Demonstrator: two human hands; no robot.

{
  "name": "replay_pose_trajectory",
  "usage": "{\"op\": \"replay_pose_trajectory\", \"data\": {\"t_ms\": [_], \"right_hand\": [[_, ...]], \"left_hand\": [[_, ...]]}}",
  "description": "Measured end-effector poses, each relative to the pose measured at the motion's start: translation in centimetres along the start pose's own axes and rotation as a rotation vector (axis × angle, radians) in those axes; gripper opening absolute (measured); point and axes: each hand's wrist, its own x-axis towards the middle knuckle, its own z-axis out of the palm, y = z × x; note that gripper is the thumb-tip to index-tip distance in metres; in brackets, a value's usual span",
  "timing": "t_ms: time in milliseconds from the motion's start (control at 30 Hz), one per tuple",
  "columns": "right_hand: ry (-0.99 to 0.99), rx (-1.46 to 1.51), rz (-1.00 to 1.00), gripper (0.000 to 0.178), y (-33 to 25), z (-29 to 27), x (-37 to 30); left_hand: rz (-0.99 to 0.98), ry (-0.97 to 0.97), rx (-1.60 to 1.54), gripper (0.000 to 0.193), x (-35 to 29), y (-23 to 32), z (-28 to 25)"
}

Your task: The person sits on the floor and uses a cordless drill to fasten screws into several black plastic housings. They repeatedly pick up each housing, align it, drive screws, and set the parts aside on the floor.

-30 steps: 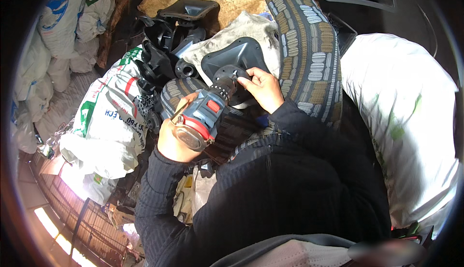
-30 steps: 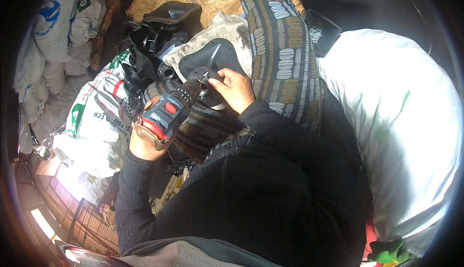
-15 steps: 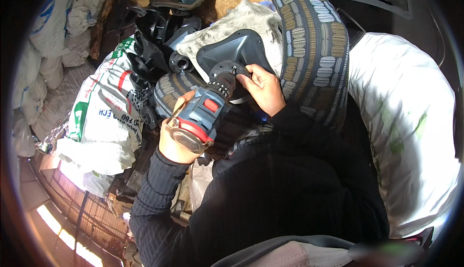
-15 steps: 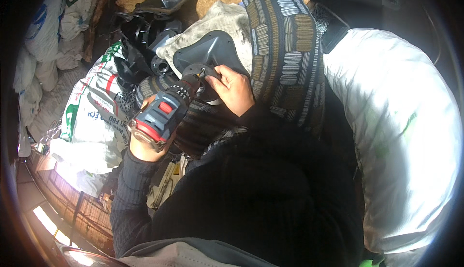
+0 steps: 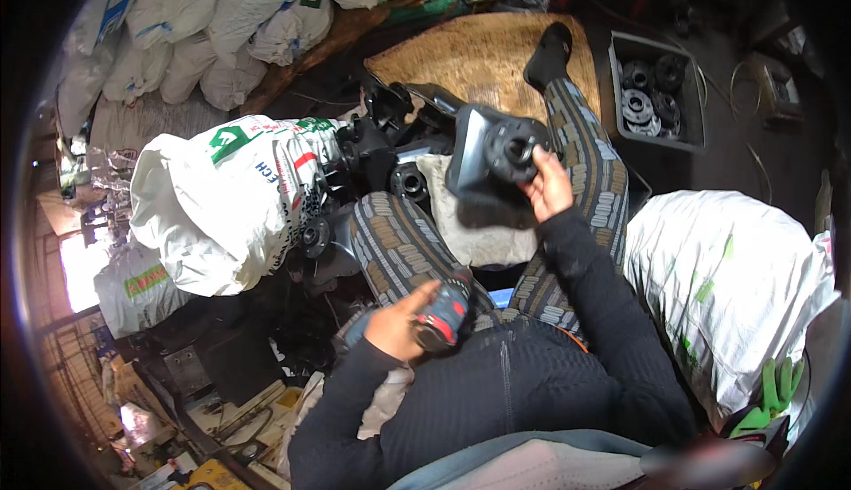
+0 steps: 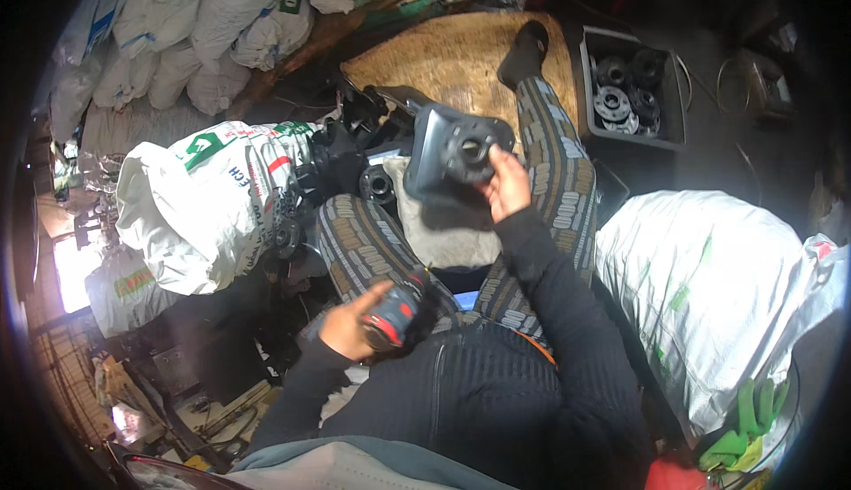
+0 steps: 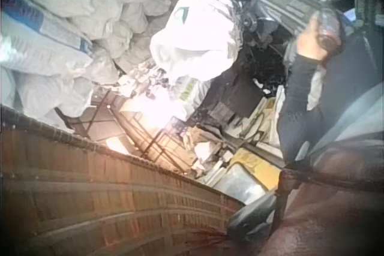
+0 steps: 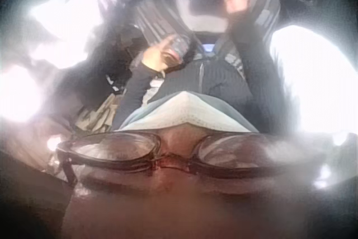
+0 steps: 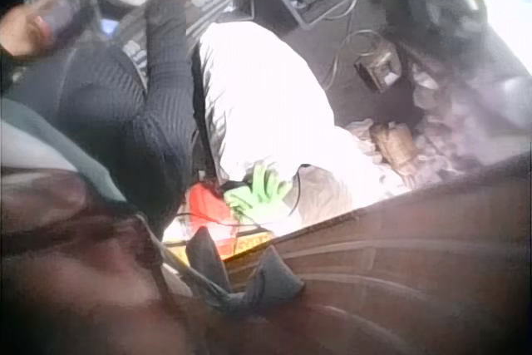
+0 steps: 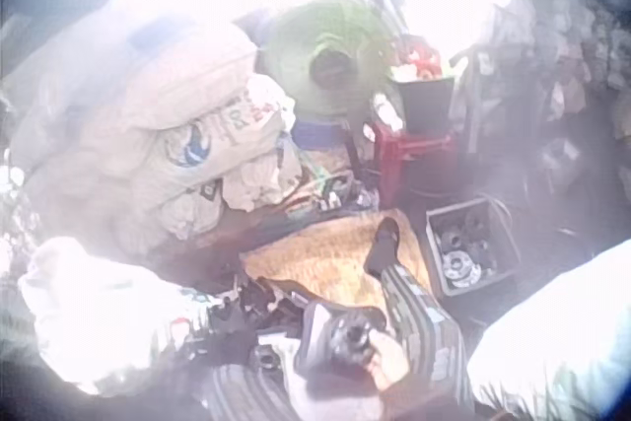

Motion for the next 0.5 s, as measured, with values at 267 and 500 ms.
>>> {"op": "replay_pose_trajectory", "data": {"t_ms": [267,500], "right_hand": [[0.288,0.338,0.010,0.028,0.5,1.5,19.5],[0.386,0.473,0.157,0.023,7.4,-1.2,25.1]], "left_hand": [[0.112,0.451,-0.067,0.045,-3.3,-5.4,-5.6],[-0.256,1.273,0.092,0.032,-5.7,-26.9,-23.9]]}}
